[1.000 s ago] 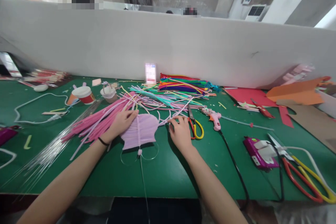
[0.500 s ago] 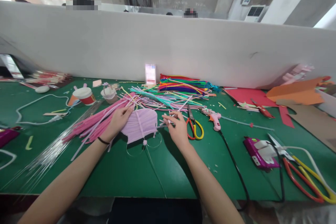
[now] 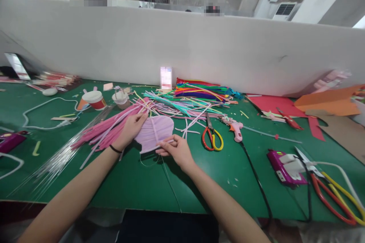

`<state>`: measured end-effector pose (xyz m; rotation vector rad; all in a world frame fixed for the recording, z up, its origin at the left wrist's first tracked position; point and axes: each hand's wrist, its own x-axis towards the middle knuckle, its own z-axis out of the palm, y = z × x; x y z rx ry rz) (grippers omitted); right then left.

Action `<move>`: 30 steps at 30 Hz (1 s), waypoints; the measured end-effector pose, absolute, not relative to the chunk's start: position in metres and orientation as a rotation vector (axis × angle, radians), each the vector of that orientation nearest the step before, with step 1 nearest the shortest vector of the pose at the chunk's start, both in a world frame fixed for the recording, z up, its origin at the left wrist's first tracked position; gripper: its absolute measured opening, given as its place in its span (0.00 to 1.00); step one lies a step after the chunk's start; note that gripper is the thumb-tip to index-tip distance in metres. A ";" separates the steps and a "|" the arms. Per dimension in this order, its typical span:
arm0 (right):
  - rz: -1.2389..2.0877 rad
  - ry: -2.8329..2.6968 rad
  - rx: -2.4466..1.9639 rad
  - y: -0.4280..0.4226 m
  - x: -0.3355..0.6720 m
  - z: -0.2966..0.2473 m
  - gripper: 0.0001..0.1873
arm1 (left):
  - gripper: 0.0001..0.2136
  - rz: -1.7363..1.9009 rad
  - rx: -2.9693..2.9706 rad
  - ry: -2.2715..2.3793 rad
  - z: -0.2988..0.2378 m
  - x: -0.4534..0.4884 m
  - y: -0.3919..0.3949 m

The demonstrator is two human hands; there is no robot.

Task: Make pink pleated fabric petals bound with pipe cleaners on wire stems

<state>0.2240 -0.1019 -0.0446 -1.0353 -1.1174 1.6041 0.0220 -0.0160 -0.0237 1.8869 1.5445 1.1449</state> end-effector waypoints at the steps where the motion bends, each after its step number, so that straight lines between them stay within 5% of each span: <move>1: 1.586 -1.158 -1.071 -0.102 0.222 -0.047 0.21 | 0.18 1.148 1.882 1.551 -0.023 0.023 -0.017; 10: 0.563 -2.122 -1.034 -0.096 0.255 -0.043 0.08 | 0.19 1.163 1.907 1.518 -0.022 0.023 -0.018; 15: 0.213 -2.170 -1.043 -0.094 0.259 -0.043 0.06 | 0.18 1.165 1.925 1.507 -0.023 0.022 -0.017; 30: 0.151 -1.918 -1.178 -0.089 0.261 -0.041 0.05 | 0.17 1.199 1.924 1.516 -0.025 0.022 -0.016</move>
